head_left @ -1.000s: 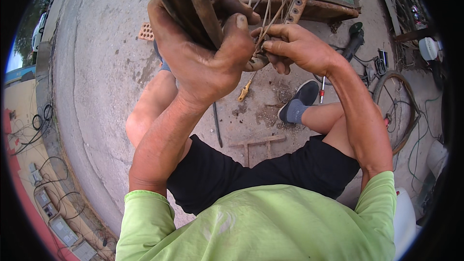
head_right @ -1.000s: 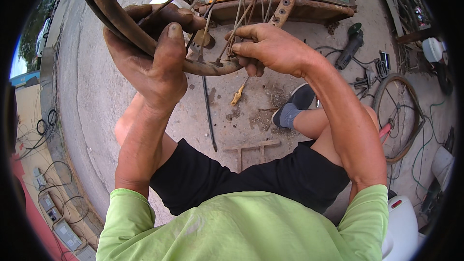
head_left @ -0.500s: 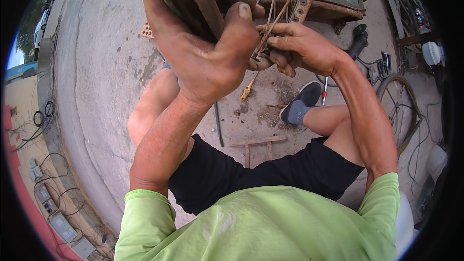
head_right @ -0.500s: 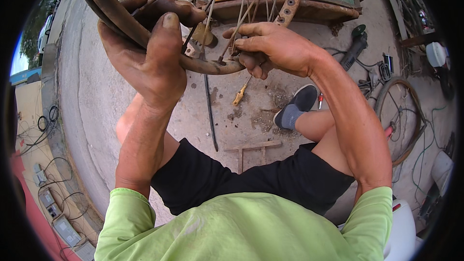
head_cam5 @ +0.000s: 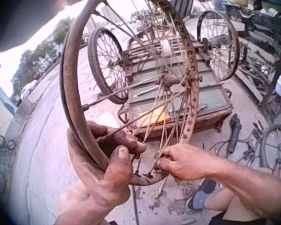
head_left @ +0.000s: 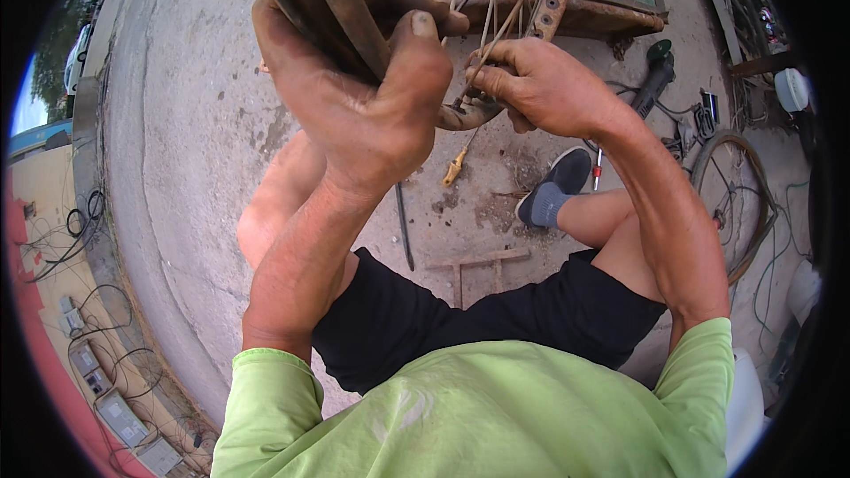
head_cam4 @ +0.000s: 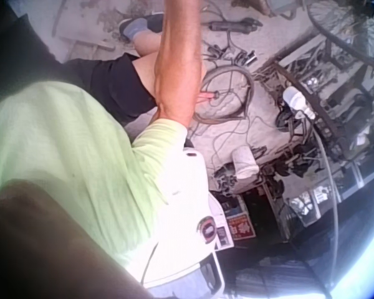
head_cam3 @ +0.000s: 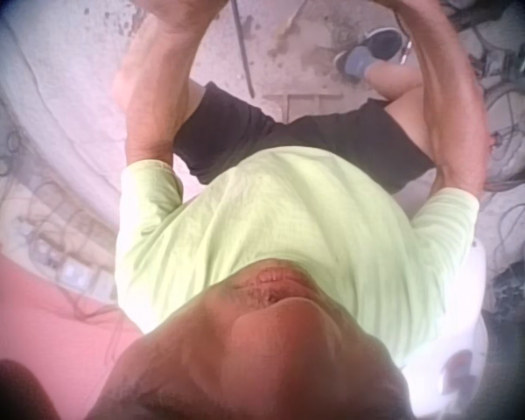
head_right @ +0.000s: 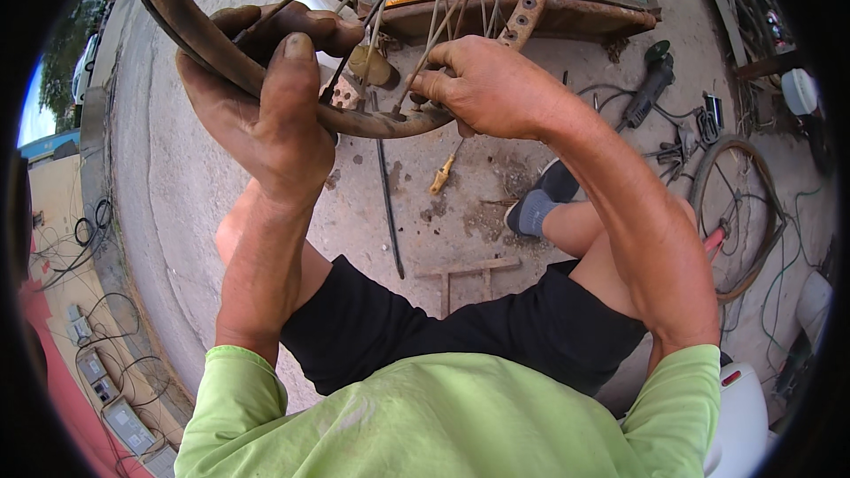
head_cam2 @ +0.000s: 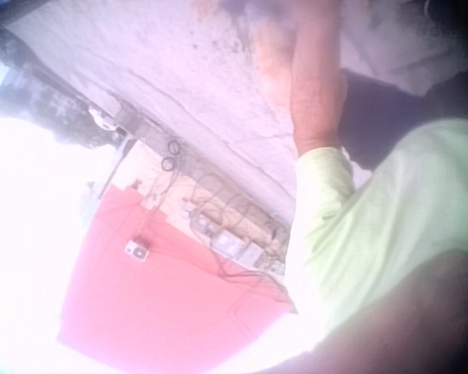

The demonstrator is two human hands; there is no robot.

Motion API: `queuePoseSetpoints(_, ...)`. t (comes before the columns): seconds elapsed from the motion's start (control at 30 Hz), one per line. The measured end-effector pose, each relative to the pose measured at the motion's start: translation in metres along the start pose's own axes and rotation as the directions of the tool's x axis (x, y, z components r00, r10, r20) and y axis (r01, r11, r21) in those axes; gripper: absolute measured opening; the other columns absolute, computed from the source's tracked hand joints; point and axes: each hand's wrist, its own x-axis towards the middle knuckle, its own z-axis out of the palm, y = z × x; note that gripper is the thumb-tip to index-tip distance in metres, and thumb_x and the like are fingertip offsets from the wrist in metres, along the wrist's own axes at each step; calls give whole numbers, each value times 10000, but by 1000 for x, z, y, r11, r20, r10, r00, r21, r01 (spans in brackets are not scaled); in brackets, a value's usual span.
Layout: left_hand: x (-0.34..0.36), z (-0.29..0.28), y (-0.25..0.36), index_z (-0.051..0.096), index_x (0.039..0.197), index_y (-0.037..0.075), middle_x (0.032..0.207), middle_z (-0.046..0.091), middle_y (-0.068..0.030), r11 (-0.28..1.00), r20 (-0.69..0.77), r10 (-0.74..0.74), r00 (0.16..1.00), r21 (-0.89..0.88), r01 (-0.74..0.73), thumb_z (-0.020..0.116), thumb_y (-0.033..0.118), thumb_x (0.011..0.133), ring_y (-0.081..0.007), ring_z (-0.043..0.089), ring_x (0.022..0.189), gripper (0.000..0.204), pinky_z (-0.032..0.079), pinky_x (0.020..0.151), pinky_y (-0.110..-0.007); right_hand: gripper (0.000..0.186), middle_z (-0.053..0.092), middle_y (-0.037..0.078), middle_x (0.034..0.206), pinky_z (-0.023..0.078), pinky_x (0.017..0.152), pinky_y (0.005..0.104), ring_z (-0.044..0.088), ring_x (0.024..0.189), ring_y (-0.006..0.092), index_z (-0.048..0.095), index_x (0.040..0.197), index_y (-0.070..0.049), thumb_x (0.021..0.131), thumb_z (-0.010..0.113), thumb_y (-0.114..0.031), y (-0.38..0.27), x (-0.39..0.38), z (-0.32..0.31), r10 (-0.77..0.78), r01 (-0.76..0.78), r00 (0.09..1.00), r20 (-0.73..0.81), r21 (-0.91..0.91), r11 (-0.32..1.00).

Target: The person sits on the ground and works on a bicycle wheel, repeatedly adjusting and tightening the spokes with a spoke wrench. The wheel is held upright between the legs while the person rotates it to access different spokes.

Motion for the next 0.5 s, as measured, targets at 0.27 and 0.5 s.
queuePoseSetpoints(0.27, 0, -8, -12, 373, 1248, -10, 993, 697, -212, 996, -49, -32, 998, -84, 28, 662, 124, 934, -286, 754, 865, 447, 629, 831, -407, 396, 592, 56, 626, 456, 511, 330, 558, 517, 133, 680, 966, 30, 1047, 614, -352, 5, 3, 14, -127, 111, 980, -153, -110, 988)
queuePoseSetpoints(0.5, -3, 6, -4, 376, 1265, 15, 1051, 691, -209, 989, 2, 12, 1000, -145, -12, 647, 42, 940, -288, 757, 902, 423, 625, 857, -412, 521, 710, 210, 737, 542, 705, 448, 716, 731, 347, 764, 980, 31, 986, 680, -483, 1, 4, 22, -20, -25, 962, -273, -158, 987)
